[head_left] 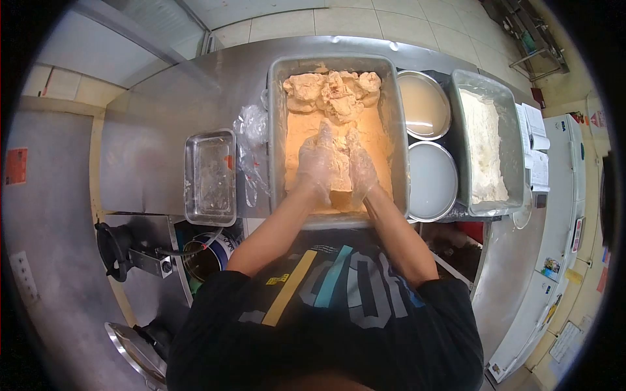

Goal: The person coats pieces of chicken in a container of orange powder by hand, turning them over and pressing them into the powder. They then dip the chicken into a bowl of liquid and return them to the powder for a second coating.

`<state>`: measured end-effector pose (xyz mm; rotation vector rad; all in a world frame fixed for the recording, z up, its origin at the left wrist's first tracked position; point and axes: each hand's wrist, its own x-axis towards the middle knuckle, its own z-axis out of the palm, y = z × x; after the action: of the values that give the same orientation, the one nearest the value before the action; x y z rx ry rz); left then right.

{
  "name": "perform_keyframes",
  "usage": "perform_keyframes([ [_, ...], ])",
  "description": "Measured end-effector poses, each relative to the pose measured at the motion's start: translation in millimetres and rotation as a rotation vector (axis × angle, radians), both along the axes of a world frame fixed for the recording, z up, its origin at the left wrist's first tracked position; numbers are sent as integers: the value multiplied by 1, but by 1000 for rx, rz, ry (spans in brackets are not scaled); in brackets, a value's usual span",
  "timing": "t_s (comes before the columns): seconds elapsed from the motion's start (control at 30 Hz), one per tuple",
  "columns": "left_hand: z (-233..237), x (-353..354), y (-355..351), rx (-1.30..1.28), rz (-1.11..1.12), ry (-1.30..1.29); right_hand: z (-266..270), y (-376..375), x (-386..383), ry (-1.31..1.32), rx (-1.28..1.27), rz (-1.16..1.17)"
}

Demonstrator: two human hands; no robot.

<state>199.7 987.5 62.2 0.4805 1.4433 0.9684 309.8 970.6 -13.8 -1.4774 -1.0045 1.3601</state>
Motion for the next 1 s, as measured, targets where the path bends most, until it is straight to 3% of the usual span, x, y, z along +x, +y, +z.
perform_keyframes([
  [0.07,-5,-4,0,-54,-72,-42,-5,-2,-1,198,-76,-18],
  [0.13,-11,-6,3,-125,-82,-23,-4,0,0,208,-139,31],
  [0.2,-16,-9,4,-188,-122,17,1,4,3,57,-198,117],
  [0.3,-23,-12,10,-272,-233,89,-3,14,-3,-31,-356,33],
  [0.33,-26,-12,13,-310,-277,105,-5,14,3,-430,-39,150],
  [0.37,-31,-14,13,-295,-291,62,-6,16,11,-469,-119,171],
  [0.47,-50,-19,18,-148,-280,-120,112,44,26,-447,-319,198],
  [0.53,-61,-27,26,-58,-263,-109,66,73,44,-971,183,117],
  [0.6,-68,-33,32,-14,-280,-17,80,101,46,-1026,171,253],
  [0.7,-84,-49,32,254,-613,577,94,108,48,-1158,123,481],
  [0.8,-82,-68,24,170,-983,888,53,106,68,-1129,20,731],
  [0.87,-64,-75,12,154,-1200,939,23,78,71,-1015,-47,847],
  [0.93,-56,-75,-2,133,-1365,987,-10,37,60,-906,179,975],
  [1.0,-57,-70,-13,114,-1469,1041,-2,-18,38,-1093,356,884],
])
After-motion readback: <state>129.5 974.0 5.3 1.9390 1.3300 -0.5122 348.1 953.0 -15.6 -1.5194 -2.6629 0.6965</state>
